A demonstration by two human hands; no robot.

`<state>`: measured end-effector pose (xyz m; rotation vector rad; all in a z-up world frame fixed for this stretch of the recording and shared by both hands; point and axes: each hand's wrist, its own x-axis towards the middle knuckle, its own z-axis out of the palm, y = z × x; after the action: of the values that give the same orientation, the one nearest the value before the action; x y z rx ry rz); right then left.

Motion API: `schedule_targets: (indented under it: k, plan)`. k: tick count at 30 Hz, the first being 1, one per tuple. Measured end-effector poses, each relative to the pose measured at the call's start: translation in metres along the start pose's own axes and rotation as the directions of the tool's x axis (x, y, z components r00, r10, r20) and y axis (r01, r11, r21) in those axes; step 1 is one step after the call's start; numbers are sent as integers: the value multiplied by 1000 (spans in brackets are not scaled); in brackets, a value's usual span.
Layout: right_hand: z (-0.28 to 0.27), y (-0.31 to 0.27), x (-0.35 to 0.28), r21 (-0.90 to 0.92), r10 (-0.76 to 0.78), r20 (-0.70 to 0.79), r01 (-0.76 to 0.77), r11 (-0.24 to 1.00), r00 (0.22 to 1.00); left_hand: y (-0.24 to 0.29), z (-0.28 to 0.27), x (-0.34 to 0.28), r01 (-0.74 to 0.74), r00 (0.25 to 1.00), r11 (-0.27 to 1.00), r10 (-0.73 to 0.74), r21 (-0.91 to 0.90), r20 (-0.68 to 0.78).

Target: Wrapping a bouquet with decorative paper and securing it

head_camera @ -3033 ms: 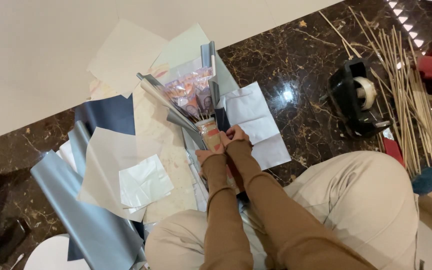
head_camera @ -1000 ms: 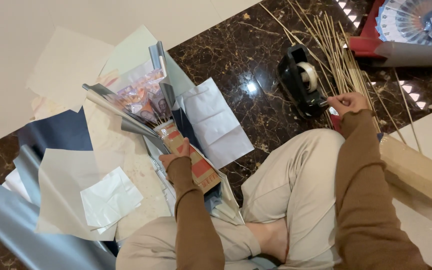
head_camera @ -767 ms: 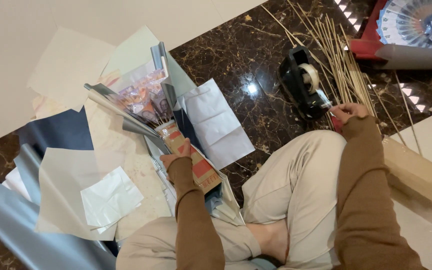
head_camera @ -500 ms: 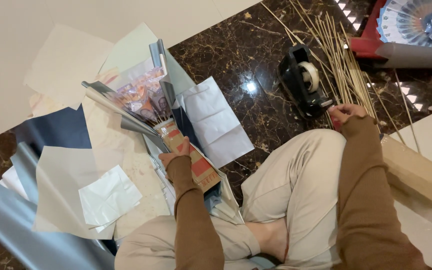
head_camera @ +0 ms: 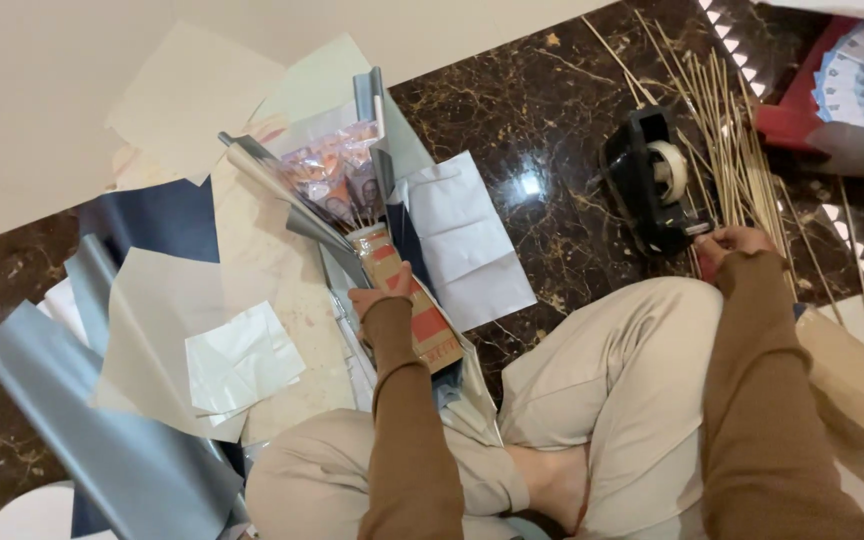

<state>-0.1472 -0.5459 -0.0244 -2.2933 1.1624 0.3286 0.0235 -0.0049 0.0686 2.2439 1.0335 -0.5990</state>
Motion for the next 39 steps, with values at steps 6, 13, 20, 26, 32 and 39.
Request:
schedule_targets:
  k: [6,13,20,26,32,39]
  plan:
    - [-23,-42,-31,-8,91,-14,-91,996,996,-2,2,6,-8,1000,1000,8,4,8]
    - [-52,-64,-97,0,272,-135,-274,962,953,-5,10,15,5,1000,999,-5,-39,-7]
    - [-1,-264,-201,367,-661,-16,619,694,751,-15,19,22,-76,996,997,76,-9,-39]
    - [175,-343,-142,371,-894,248,816,444,373,-16,11,11,-130,990,991,129,-17,-62]
    - [247,-366,-98,235,-901,271,884,403,339,-21,15,19,-148,985,989,146,-11,-92]
    - [268,-369,-80,206,-893,287,888,411,347,-17,17,16,-153,980,988,150,-9,-132]
